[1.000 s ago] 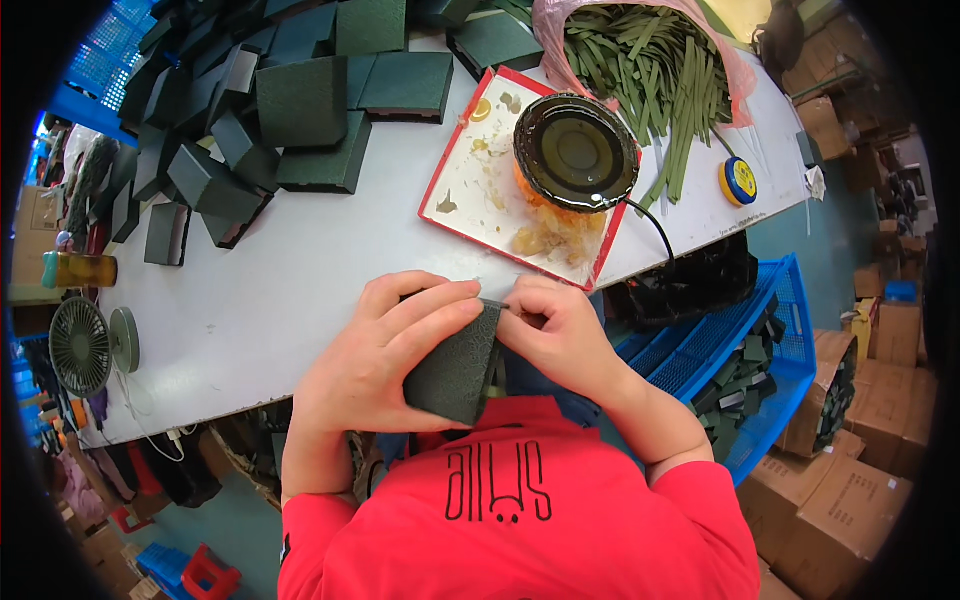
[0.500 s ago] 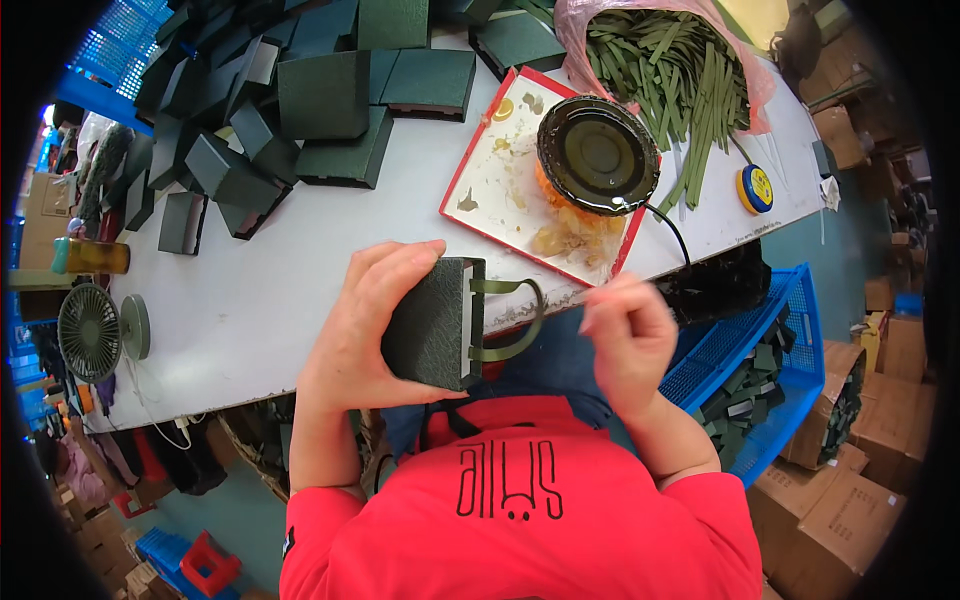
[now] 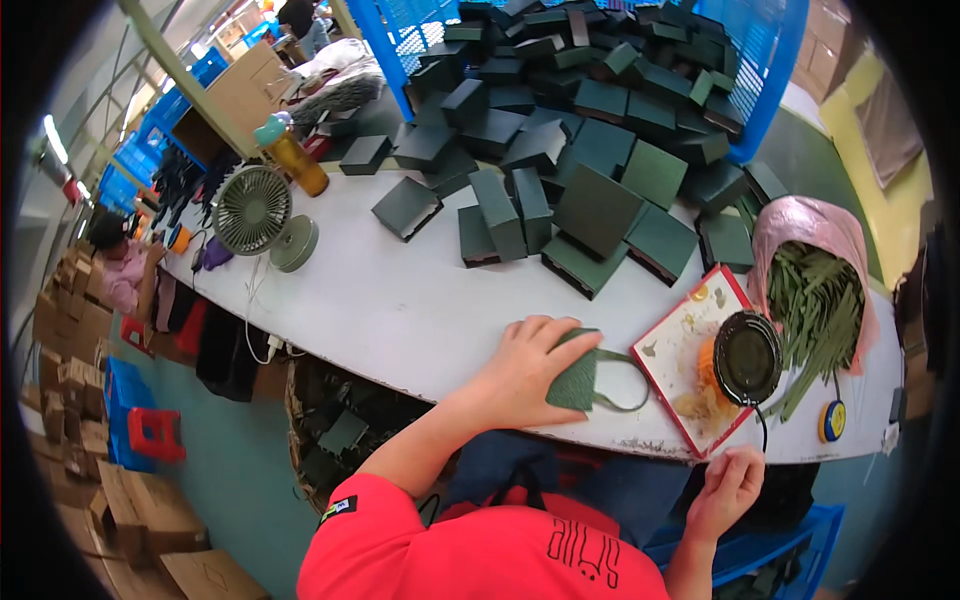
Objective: The person attaches green fabric straps to small green rectangular boxes. They pick up a box, thread a strap through a slot on the side, and secure it, repeating this process for multiple units. The finished boxes are placed on the table.
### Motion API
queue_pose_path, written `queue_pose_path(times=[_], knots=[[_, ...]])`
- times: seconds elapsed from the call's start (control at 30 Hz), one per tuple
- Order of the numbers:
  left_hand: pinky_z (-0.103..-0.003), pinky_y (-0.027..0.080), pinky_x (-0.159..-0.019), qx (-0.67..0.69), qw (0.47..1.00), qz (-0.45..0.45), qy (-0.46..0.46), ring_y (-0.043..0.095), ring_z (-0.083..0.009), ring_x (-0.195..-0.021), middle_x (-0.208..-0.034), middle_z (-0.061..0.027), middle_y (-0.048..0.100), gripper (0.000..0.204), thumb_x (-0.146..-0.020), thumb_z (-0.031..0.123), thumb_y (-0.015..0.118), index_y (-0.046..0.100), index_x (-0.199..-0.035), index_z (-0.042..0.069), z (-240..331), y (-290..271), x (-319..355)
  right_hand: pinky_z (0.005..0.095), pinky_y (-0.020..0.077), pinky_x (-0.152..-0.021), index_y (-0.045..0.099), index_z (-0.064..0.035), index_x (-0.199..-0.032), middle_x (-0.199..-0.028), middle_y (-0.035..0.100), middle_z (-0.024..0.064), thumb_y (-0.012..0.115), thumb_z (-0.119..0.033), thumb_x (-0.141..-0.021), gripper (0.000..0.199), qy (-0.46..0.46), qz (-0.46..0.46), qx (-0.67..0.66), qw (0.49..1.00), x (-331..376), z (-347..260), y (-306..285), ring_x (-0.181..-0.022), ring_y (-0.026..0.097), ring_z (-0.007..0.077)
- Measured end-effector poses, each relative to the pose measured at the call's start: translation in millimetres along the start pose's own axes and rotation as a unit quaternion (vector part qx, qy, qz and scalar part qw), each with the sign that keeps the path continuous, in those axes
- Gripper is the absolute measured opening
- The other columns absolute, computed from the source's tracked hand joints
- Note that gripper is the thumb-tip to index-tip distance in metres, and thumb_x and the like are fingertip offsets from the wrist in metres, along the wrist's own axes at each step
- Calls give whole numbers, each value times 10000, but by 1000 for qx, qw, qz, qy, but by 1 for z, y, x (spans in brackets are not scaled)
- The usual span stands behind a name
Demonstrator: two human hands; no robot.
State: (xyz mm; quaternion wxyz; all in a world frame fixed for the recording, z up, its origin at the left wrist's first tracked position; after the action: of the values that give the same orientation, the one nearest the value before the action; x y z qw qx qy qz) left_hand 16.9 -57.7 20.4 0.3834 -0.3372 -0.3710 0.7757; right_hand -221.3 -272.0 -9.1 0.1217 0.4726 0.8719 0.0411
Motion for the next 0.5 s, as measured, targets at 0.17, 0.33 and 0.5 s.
queue_pose_path(times=[0.17, 0.33, 0.5], knots=[[-546, 352, -1099, -63, 990, -13, -124, 421, -408, -1322, -1453, -168, 452, 882, -699, 423, 873, 498, -1436, 117, -19, 3, 11, 186, 336, -511, 616, -25, -934, -757, 550, 22, 592, -77, -1016, 99, 17, -101, 62, 993, 10, -10, 6, -572, 465, 47], [-561, 307, -1155, -55, 997, 59, 11, 348, -421, -1430, -1516, -198, 405, 793, -768, 423, 840, 519, -1417, 100, 16, 4, 0, 239, 476, -621, 707, 8, -991, -829, 675, 79, 672, 21, -889, 109, 4, -312, 199, 929, 11, -16, 31, -681, 628, 119], [-517, 313, -1163, 286, 925, -83, 234, 395, -412, -1416, -1511, -207, 444, 729, -848, 329, 794, 484, -1447, 52, 72, 40, 3, 368, 547, -761, 743, -40, -1046, -1009, 712, 147, 738, -51, -823, 224, -48, -525, 249, 812, 19, -28, 67, -866, 691, 321]])
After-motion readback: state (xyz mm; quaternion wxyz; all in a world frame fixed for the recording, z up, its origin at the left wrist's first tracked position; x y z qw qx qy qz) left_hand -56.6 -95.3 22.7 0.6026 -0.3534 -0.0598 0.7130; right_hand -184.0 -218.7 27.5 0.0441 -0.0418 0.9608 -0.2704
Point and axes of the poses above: each hand's wrist, its own x-axis away from the middle knuckle, its own y-axis out of the palm, z = x × y, the point moved 3 cm from there along -x, towards the middle knuckle
